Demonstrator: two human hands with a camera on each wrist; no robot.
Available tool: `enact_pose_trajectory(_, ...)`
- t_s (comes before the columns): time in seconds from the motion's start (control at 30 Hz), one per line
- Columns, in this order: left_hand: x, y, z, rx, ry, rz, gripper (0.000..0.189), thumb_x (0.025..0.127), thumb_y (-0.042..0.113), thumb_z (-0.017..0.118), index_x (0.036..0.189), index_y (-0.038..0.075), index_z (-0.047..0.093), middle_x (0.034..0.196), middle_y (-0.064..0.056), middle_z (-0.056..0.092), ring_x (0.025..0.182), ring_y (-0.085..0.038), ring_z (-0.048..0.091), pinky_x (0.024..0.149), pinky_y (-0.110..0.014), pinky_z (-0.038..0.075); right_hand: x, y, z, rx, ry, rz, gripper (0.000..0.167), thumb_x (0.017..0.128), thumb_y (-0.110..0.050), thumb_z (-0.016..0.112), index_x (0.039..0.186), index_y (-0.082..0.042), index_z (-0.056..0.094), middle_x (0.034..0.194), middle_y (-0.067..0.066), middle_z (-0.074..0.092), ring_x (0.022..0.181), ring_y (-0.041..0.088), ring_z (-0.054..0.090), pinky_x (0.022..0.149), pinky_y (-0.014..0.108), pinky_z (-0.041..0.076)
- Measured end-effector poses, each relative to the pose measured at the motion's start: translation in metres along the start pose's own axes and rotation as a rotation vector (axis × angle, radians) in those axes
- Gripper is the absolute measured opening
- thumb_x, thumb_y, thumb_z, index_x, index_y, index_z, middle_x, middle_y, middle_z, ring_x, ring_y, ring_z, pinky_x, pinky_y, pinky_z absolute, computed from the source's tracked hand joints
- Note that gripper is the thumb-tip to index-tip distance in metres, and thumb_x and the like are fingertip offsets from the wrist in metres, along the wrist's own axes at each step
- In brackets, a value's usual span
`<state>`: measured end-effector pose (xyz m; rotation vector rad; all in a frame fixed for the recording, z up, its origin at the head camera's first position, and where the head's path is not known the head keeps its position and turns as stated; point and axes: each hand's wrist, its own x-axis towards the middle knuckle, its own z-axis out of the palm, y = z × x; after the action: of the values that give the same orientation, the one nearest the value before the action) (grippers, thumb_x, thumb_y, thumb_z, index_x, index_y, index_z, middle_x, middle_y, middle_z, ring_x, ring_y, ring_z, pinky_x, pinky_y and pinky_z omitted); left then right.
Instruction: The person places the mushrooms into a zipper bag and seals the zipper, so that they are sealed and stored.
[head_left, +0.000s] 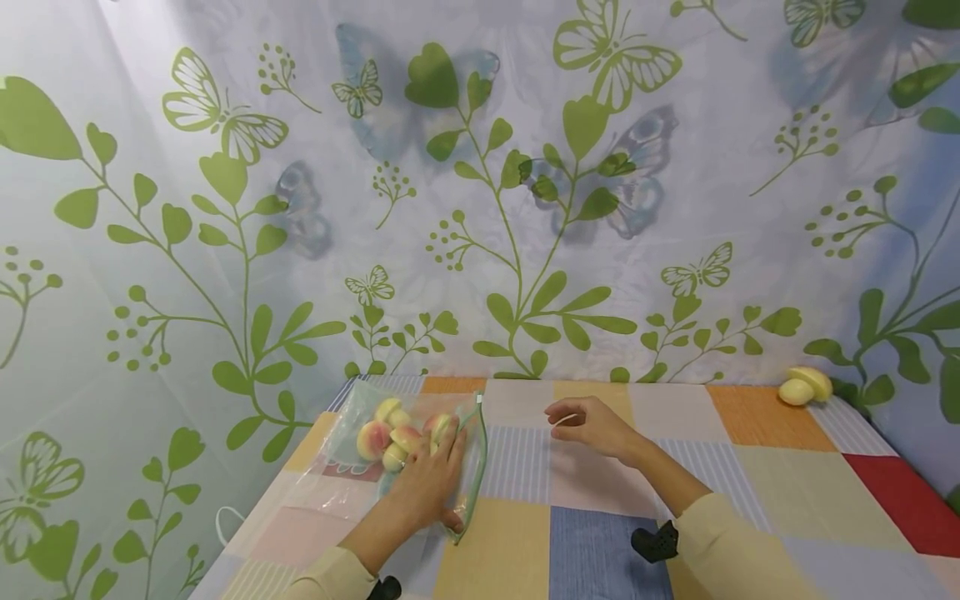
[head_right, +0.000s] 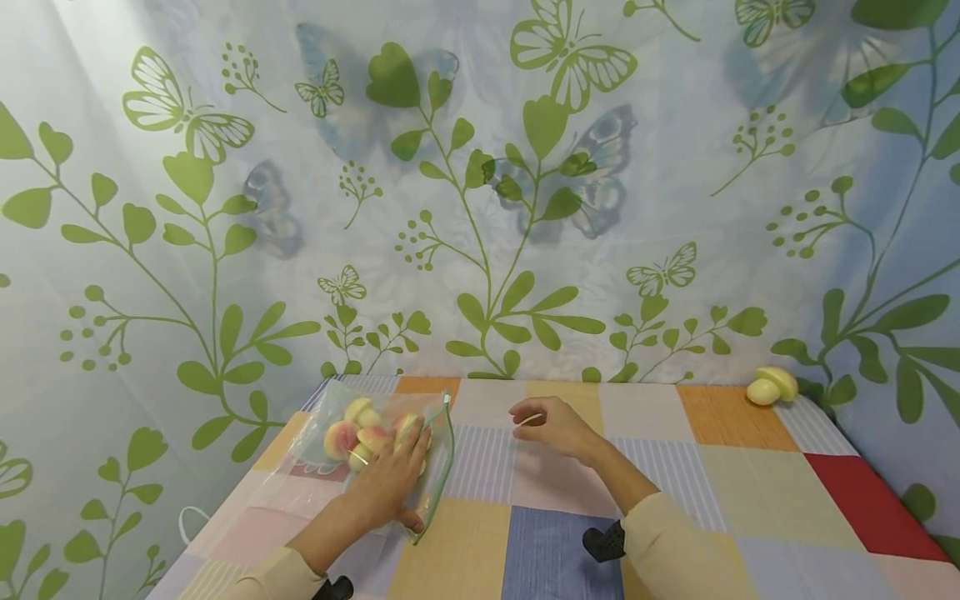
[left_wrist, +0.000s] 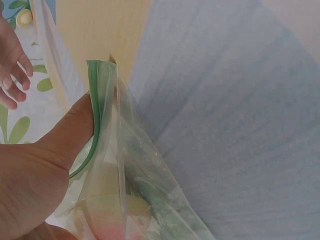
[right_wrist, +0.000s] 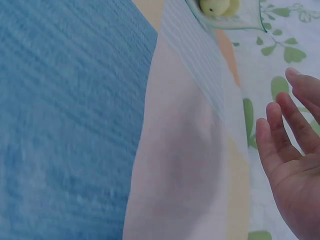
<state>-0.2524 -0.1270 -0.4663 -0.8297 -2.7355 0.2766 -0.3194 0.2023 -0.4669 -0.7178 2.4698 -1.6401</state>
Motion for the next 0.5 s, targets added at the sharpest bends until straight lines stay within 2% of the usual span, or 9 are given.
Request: enact_pose_trajectory(0.5, 0.000, 0.000, 0.003, 0.005, 0.014, 0.005, 0.142, 0.046, 0.064, 0.095, 0.155, -0.005, 0.036, 0.162, -0.027, 0.031, 0.131, -0.060, 0.045, 0.081, -0.054, 0.059, -0.018, 0.010, -0.035, -0.066, 0.056, 0.051, 0.038, 0.097, -0.015, 0.074, 0.132, 0.000, 0.066, 0.127, 0.025, 0.064, 0.114, 0.034, 0.066, 0.092, 0.041, 0.056)
